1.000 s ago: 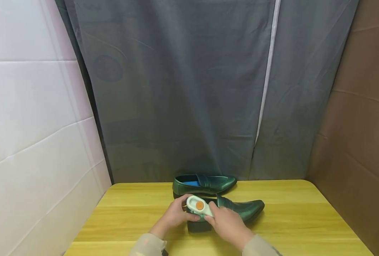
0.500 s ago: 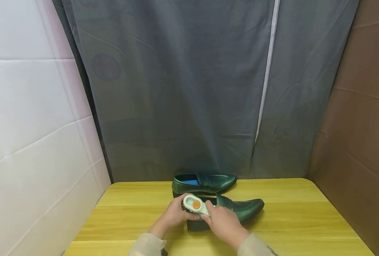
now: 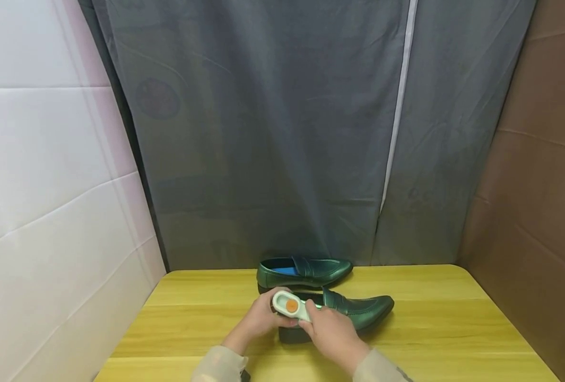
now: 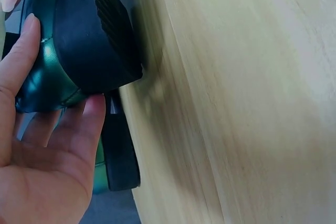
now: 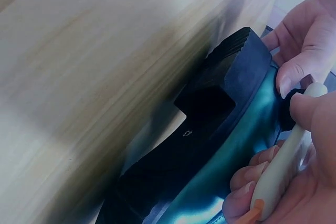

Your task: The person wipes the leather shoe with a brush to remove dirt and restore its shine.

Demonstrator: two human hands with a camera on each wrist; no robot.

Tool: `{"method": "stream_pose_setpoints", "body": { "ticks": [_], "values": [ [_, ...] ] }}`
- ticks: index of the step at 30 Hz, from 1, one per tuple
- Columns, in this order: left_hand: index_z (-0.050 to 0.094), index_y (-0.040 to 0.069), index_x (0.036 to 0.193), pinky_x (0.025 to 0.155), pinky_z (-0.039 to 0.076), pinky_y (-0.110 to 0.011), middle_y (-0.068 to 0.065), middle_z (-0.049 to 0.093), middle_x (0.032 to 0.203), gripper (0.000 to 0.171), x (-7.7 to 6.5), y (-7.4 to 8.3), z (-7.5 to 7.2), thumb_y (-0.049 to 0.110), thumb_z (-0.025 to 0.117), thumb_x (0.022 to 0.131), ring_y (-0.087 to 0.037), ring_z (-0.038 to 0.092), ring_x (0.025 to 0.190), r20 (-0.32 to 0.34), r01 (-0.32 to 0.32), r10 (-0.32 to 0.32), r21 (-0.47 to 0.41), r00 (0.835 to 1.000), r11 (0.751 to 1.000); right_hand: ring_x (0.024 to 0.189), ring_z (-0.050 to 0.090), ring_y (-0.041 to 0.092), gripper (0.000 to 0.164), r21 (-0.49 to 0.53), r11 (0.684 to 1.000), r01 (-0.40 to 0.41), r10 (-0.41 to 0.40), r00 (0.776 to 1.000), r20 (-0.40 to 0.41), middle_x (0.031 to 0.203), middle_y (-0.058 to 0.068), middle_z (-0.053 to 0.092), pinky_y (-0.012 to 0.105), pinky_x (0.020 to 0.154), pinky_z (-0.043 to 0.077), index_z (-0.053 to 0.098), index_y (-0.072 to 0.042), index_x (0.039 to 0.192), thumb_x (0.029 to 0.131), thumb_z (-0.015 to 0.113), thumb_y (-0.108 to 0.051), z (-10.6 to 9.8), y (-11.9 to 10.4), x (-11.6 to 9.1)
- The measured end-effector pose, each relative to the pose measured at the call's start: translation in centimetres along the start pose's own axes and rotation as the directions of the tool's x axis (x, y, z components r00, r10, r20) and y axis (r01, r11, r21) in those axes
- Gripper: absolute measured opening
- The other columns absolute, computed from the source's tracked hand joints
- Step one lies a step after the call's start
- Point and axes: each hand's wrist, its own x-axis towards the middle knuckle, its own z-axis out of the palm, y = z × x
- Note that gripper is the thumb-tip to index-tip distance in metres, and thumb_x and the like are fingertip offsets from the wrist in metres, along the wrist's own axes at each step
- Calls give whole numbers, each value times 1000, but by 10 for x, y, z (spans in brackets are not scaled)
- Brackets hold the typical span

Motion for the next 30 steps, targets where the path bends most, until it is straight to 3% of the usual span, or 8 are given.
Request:
{"method": "stream_pose_setpoints", "body": {
  "ticks": [12, 22, 30],
  "values": [
    [60, 6, 130, 91, 51, -40, -8, 68, 119, 67, -1, 0, 1, 9, 92, 71, -19, 62, 104, 0, 15, -15, 53, 1000, 998, 61, 56, 11, 44, -58, 998, 25, -27, 999, -34, 78, 0, 63, 31, 46, 41, 56, -14, 127, 98, 60, -48, 6, 5, -6],
    [57, 4, 133, 96, 55, -42, -13, 63, 126, 68, -2, 2, 2, 2, 89, 73, -25, 63, 114, 28, 25, -24, -57, 999, 998, 56, 48, 11, 37, -37, 999, 13, -15, 999, -44, 72, -2, 54, 30, 44, 36, 54, -17, 119, 99, 59, -47, 6, 13, -11],
    [57, 2, 133, 94, 57, -43, -14, 64, 124, 68, -2, 2, 1, 6, 90, 74, -34, 63, 117, 29, 16, -16, -9, 999, 1000, 59, 53, 12, 36, 1, 1000, -12, 12, 999, -40, 74, -1, 57, 32, 45, 38, 55, -18, 118, 98, 61, -47, 5, 20, -17]
  ]
}}
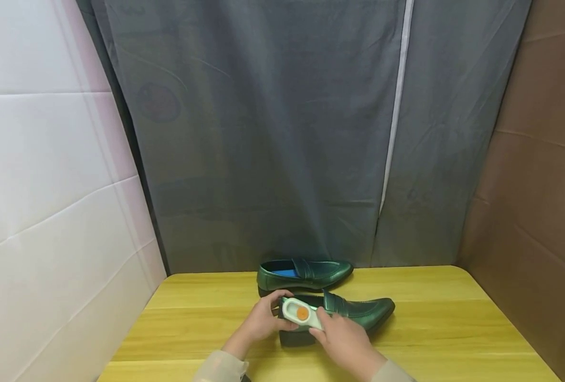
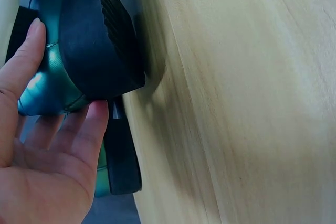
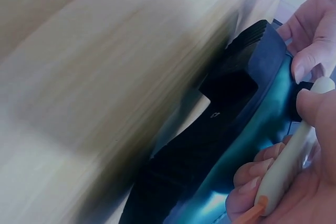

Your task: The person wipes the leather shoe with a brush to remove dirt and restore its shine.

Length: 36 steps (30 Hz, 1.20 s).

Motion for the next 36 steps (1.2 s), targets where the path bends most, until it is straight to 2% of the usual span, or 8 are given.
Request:
{"method": "stream_pose_setpoints", "body": {
  "ticks": [3, 9, 15, 24, 31, 36],
  "values": [
    [57, 3, 132, 93, 57, -44, -15, 64, 124, 67, 0, -1, 0, 7, 90, 74, -36, 63, 117, 1, -4, 4, -2, 1000, 1000, 57, 53, 13, 37, 6, 1000, -9, 9, 1000, -6, 73, -1, 57, 33, 45, 38, 55, -17, 118, 97, 62, -47, 0, 3, -3],
    [58, 4, 131, 91, 57, -41, -14, 63, 123, 66, 2, -1, -1, 7, 90, 74, -30, 63, 111, -5, 12, -12, -29, 1000, 999, 58, 53, 13, 39, 5, 1000, -10, 10, 1000, -22, 72, -1, 56, 32, 45, 39, 56, -16, 119, 97, 62, -48, 1, 10, -7],
    [58, 5, 133, 95, 57, -46, -14, 62, 128, 67, 2, -2, -1, 11, 90, 75, -37, 61, 120, 0, 35, -35, -4, 999, 999, 58, 52, 11, 36, 22, 1000, -7, 8, 999, -49, 69, -4, 53, 32, 45, 37, 54, -19, 114, 96, 62, -50, 0, 17, -14],
    [58, 4, 133, 95, 56, -47, -14, 62, 126, 68, 0, -1, 1, 12, 91, 74, -37, 62, 119, -15, 43, -43, 14, 999, 999, 62, 50, 8, 35, 37, 999, -7, 10, 997, -70, 73, -6, 54, 31, 47, 37, 56, -21, 116, 95, 63, -48, -1, 27, -22],
    [58, 5, 133, 93, 57, -45, -14, 62, 126, 68, -1, 1, 0, 11, 91, 73, -35, 63, 117, -13, 57, -57, 2, 998, 998, 61, 47, 6, 38, 66, 998, -8, 11, 999, -33, 74, -7, 53, 30, 49, 38, 56, -18, 118, 97, 61, -49, -3, 36, -26],
    [58, 6, 134, 97, 55, -48, -15, 60, 130, 69, -2, 2, 0, 13, 91, 74, -38, 61, 120, -9, 76, -76, -1, 997, 997, 61, 45, 5, 40, 80, 997, -17, 18, 1000, -13, 73, -8, 51, 28, 51, 37, 56, -17, 119, 98, 58, -51, -4, 42, -30]
  ]
}}
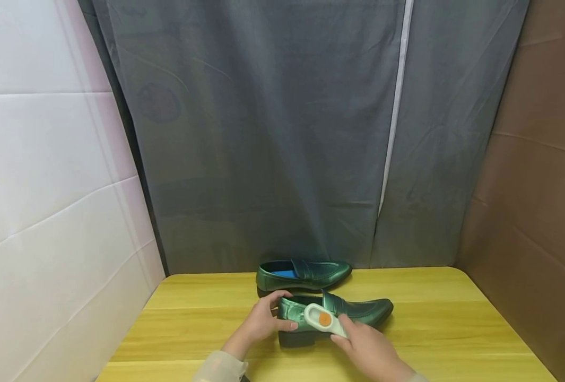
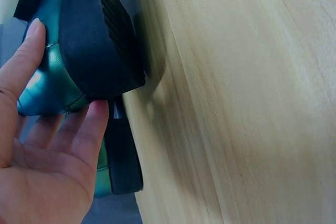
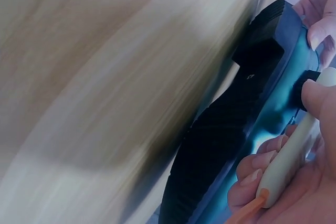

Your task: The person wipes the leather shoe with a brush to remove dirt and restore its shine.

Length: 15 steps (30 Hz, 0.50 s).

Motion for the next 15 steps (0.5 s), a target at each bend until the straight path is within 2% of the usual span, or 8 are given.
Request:
{"method": "stream_pose_setpoints", "body": {
  "ticks": [8, 15],
  "values": [
    [57, 7, 135, 97, 55, -49, -15, 60, 133, 69, -1, 0, 0, 13, 91, 74, -37, 61, 121, -1, -5, 5, -10, 1000, 1000, 67, 51, 5, 49, 9, 1000, -24, 24, 1000, 10, 81, -6, 60, 30, 53, 41, 57, -13, 126, 98, 58, -53, -6, 7, -6],
    [58, 7, 134, 97, 55, -49, -15, 59, 134, 69, 0, -2, 0, 13, 91, 74, -39, 60, 122, 2, -12, 12, -10, 1000, 1000, 67, 48, 6, 48, 24, 998, -49, 48, 998, 51, 82, -7, 58, 30, 53, 39, 56, -13, 127, 99, 57, -53, -9, 16, -9]
  ]
}}
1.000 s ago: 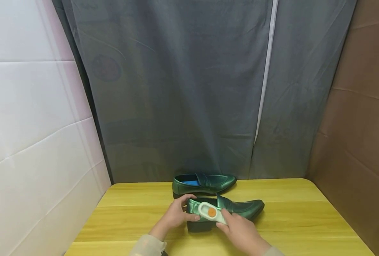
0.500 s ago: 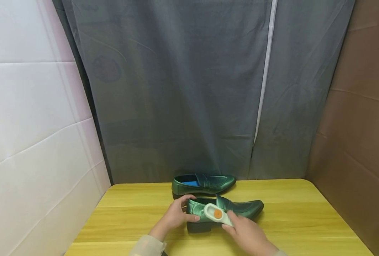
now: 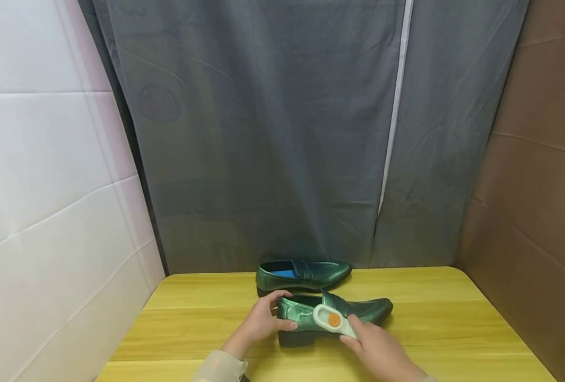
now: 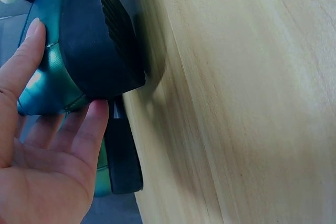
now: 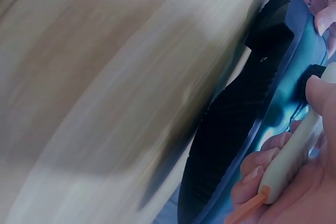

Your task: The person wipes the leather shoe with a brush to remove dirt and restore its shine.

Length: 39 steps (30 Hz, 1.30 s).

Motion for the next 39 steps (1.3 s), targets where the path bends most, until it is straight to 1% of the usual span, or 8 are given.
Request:
{"method": "stream_pose_setpoints", "body": {
  "ticks": [9, 14, 18, 24, 29, 34, 37, 39],
  "values": [
    [58, 5, 133, 99, 54, -51, -16, 61, 133, 69, 0, 0, 2, 13, 91, 73, -39, 61, 121, 2, -19, 19, 8, 1000, 1000, 65, 44, 8, 38, 3, 1000, -19, 19, 999, 28, 75, -8, 49, 29, 53, 36, 54, -21, 116, 98, 55, -55, -1, 12, -4],
    [59, 7, 134, 101, 53, -52, -16, 59, 138, 69, -1, 2, 1, 15, 91, 74, -42, 59, 125, 0, -6, 6, 21, 1000, 1000, 66, 46, 11, 38, 22, 998, -54, 53, 997, 63, 77, -5, 51, 33, 55, 38, 55, -20, 118, 98, 57, -52, -5, 15, -4],
    [59, 11, 134, 101, 52, -52, -15, 57, 140, 68, 0, 2, 0, 18, 91, 74, -42, 57, 127, 3, 12, -12, 19, 1000, 1000, 68, 48, 10, 41, 7, 998, -66, 65, 995, 73, 79, -5, 53, 33, 57, 40, 55, -19, 121, 98, 57, -54, -6, 20, -4],
    [58, 8, 135, 101, 53, -51, -15, 58, 140, 70, 1, 3, 0, 17, 91, 74, -42, 57, 127, 3, -7, 7, 27, 1000, 1000, 67, 46, 12, 38, 32, 997, -70, 67, 995, 71, 77, -6, 50, 33, 58, 38, 53, -22, 117, 98, 56, -55, -8, 26, -7],
    [58, 6, 135, 102, 51, -53, -16, 57, 141, 71, -1, 4, -1, 16, 91, 74, -44, 56, 129, 8, -10, 9, 25, 1000, 1000, 67, 46, 13, 36, 50, 996, -77, 73, 995, 70, 77, -5, 50, 33, 58, 38, 54, -21, 116, 98, 58, -52, -10, 31, -10],
    [57, 6, 136, 103, 51, -54, -17, 56, 142, 71, -2, 3, -1, 15, 91, 74, -46, 54, 130, 11, -10, 10, 17, 1000, 1000, 75, 52, 14, 40, 89, 982, -164, 157, 984, 85, 86, -4, 57, 37, 65, 44, 55, -20, 120, 98, 58, -53, -11, 42, -10],
    [58, 6, 135, 103, 51, -54, -17, 56, 141, 70, -2, 3, -1, 15, 91, 74, -44, 55, 130, 14, -14, 14, 11, 1000, 1000, 82, 55, 14, 41, 124, 967, -223, 214, 974, 78, 90, -5, 59, 39, 68, 47, 55, -21, 120, 97, 57, -56, -12, 56, -12],
    [58, 7, 135, 103, 51, -53, -16, 57, 141, 69, -2, 3, -1, 14, 91, 74, -43, 56, 129, 15, -14, 14, 7, 1000, 1000, 84, 57, 14, 39, 139, 960, -243, 236, 969, 65, 91, -6, 60, 39, 69, 48, 55, -23, 118, 97, 57, -56, -12, 67, -15]
  ]
}}
